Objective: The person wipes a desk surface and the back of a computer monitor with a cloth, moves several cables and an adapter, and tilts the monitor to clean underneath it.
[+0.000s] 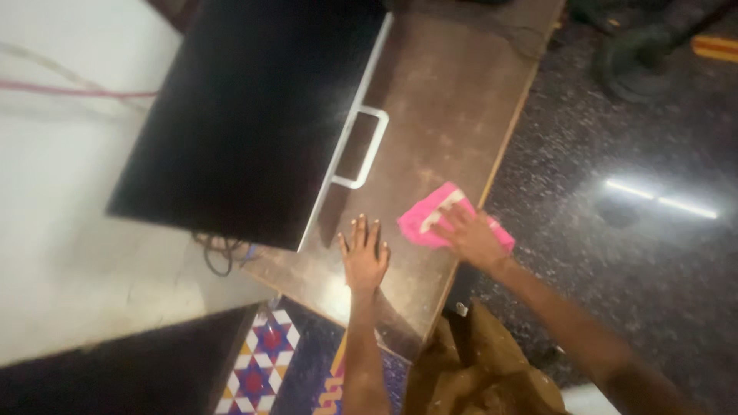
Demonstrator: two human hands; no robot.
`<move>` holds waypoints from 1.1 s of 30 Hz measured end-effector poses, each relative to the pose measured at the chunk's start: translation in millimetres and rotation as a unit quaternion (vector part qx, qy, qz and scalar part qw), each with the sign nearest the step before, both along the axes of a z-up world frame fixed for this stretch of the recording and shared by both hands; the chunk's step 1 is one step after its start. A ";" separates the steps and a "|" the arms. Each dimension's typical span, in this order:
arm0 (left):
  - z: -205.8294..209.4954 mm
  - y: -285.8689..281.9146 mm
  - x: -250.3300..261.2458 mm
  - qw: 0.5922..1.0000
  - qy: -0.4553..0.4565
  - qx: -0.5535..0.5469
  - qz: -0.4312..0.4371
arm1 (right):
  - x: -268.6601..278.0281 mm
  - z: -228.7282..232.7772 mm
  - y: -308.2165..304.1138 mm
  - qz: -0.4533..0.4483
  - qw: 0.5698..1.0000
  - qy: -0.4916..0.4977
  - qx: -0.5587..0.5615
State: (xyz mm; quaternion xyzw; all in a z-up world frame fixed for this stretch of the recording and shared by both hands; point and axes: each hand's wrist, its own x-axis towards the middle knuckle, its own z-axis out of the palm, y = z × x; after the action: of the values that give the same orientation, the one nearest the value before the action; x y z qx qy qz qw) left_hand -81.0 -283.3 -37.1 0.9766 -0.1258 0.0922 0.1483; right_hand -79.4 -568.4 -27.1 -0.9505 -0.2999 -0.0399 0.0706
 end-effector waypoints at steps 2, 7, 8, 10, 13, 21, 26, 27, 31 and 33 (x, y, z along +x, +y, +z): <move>0.4 1.1 -1.1 1.000 0.004 -0.003 0.007 | 9.6 7.5 -0.5 -0.051 0.996 0.071 -0.015; -4.0 3.4 0.9 1.000 0.019 -0.003 -0.006 | 11.6 0.0 -2.4 -0.098 0.994 -0.029 0.025; -6.1 3.8 0.1 1.000 0.015 -0.005 0.002 | 8.2 -5.7 -0.2 -0.090 0.995 -0.032 0.024; -10.7 5.6 -1.0 0.999 0.013 -0.051 0.010 | 0.5 -16.1 7.2 -0.117 0.992 -0.031 -0.016; -16.9 7.1 0.0 0.996 -0.020 -0.085 0.008 | -8.7 -24.4 22.3 -0.046 0.997 -0.042 0.044; 6.2 29.5 -38.9 0.943 0.026 -0.329 -0.048 | -27.8 15.5 89.9 -0.047 0.971 0.064 0.223; 110.3 87.8 -67.0 0.914 -0.143 -0.378 -0.036 | -2.0 119.2 170.5 -0.109 0.929 -0.004 0.355; 137.6 98.4 -57.4 0.894 -0.219 -0.391 -0.020 | 5.4 145.4 185.6 -0.088 0.916 -0.025 0.391; 239.7 140.3 2.2 0.829 -0.333 -0.445 0.053 | 38.6 226.1 250.9 -0.031 0.884 -0.150 0.441; 278.6 150.3 33.5 0.812 -0.326 -0.481 0.054 | 57.2 251.9 275.3 0.009 0.873 -0.184 0.452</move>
State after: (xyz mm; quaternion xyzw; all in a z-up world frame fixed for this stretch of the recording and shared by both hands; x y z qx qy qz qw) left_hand -47.5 -133.0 241.5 0.6984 -0.0537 0.4618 0.5442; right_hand -22.1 -293.1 224.8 -0.7880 -0.2652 -0.3442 0.4361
